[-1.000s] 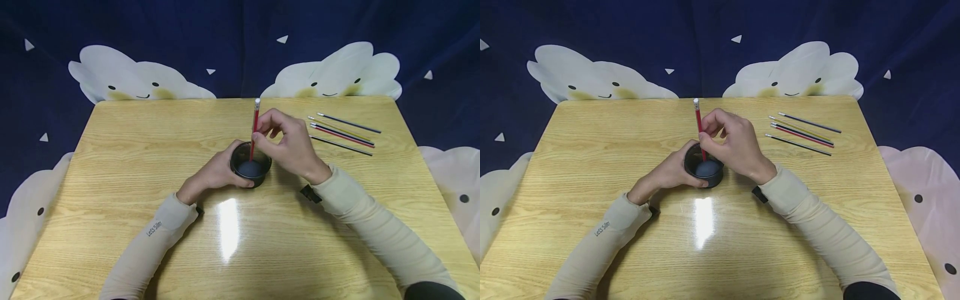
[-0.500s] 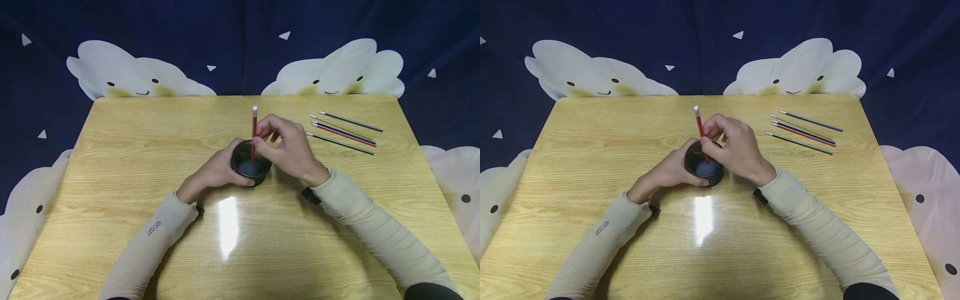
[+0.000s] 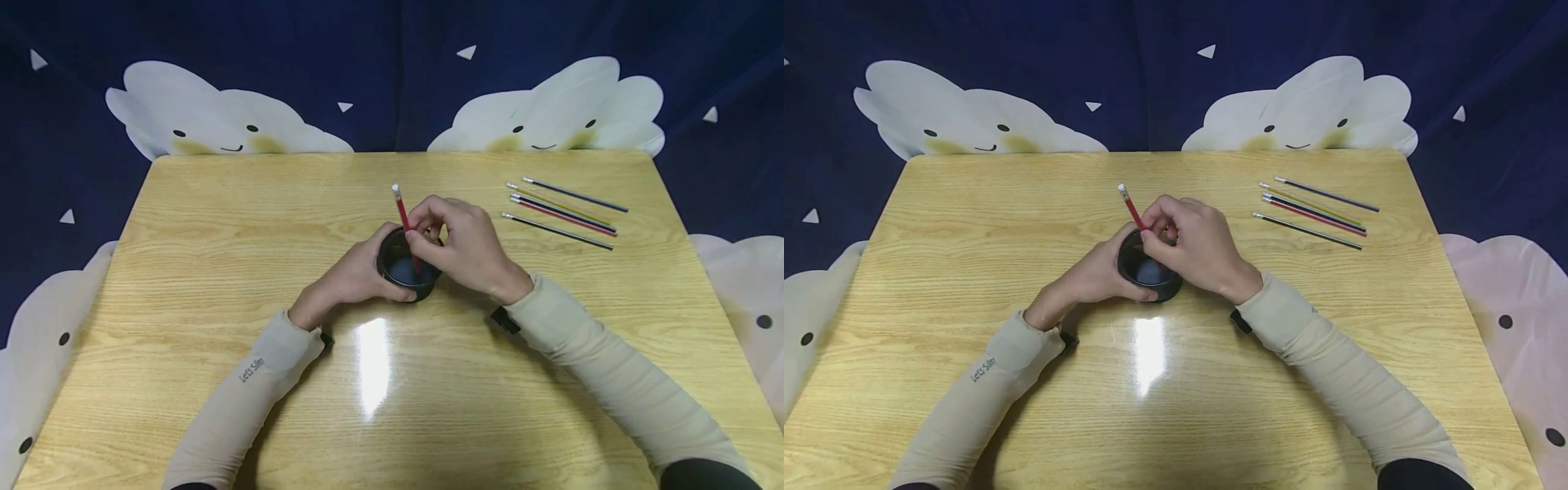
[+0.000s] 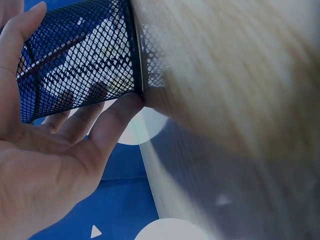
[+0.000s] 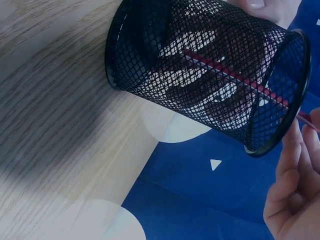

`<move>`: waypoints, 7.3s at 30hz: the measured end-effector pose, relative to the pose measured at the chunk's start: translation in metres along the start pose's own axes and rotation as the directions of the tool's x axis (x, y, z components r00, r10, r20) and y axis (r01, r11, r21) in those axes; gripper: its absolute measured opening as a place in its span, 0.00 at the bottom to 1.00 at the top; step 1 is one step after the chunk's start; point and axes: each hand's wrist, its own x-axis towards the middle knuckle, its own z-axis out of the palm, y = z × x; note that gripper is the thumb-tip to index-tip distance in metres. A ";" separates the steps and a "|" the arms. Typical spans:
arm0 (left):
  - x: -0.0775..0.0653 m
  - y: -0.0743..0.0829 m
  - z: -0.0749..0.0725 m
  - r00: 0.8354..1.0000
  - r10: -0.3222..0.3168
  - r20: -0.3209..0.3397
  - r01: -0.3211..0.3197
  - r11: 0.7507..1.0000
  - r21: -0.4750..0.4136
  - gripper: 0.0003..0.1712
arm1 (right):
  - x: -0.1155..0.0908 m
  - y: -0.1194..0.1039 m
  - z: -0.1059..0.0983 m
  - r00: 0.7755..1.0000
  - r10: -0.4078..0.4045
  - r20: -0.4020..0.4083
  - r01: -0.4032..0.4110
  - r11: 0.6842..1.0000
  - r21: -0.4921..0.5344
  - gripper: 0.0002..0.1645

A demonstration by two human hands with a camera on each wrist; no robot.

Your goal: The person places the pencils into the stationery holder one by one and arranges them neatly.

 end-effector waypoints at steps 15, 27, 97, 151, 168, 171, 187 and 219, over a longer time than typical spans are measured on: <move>0.001 0.001 -0.001 0.999 -0.049 0.021 0.048 0.999 0.015 0.55 | 0.004 0.000 0.005 0.995 0.030 0.091 -0.022 0.995 -0.096 0.06; 0.001 0.002 -0.002 0.999 -0.049 0.023 0.048 0.998 0.030 0.54 | 0.006 0.000 0.011 0.989 0.035 0.144 -0.017 0.992 -0.129 0.04; 0.004 0.000 0.000 0.999 0.043 0.017 -0.043 0.999 0.022 0.58 | -0.046 0.066 -0.083 0.968 0.250 0.021 -0.222 0.892 -0.393 0.05; 0.004 0.003 0.002 0.999 0.044 0.020 -0.045 0.998 0.037 0.58 | -0.088 0.135 -0.128 0.897 0.431 0.100 -0.257 0.692 -0.675 0.06; 0.004 0.003 0.002 0.999 0.039 0.019 -0.040 0.999 0.035 0.58 | -0.082 0.122 -0.128 0.918 0.378 0.123 -0.211 0.727 -0.654 0.06; 0.005 0.003 0.002 0.999 0.038 0.020 -0.038 0.999 0.033 0.58 | -0.079 0.116 -0.127 0.921 0.368 0.125 -0.207 0.737 -0.643 0.06; 0.005 0.002 0.000 0.999 0.026 0.025 -0.027 0.998 0.057 0.61 | -0.060 0.076 -0.110 0.964 0.247 0.101 -0.159 0.836 -0.525 0.02; 0.004 0.002 0.001 1.000 0.017 0.019 -0.018 0.998 0.059 0.59 | -0.024 0.020 -0.075 0.986 0.118 0.121 -0.088 0.969 -0.230 0.02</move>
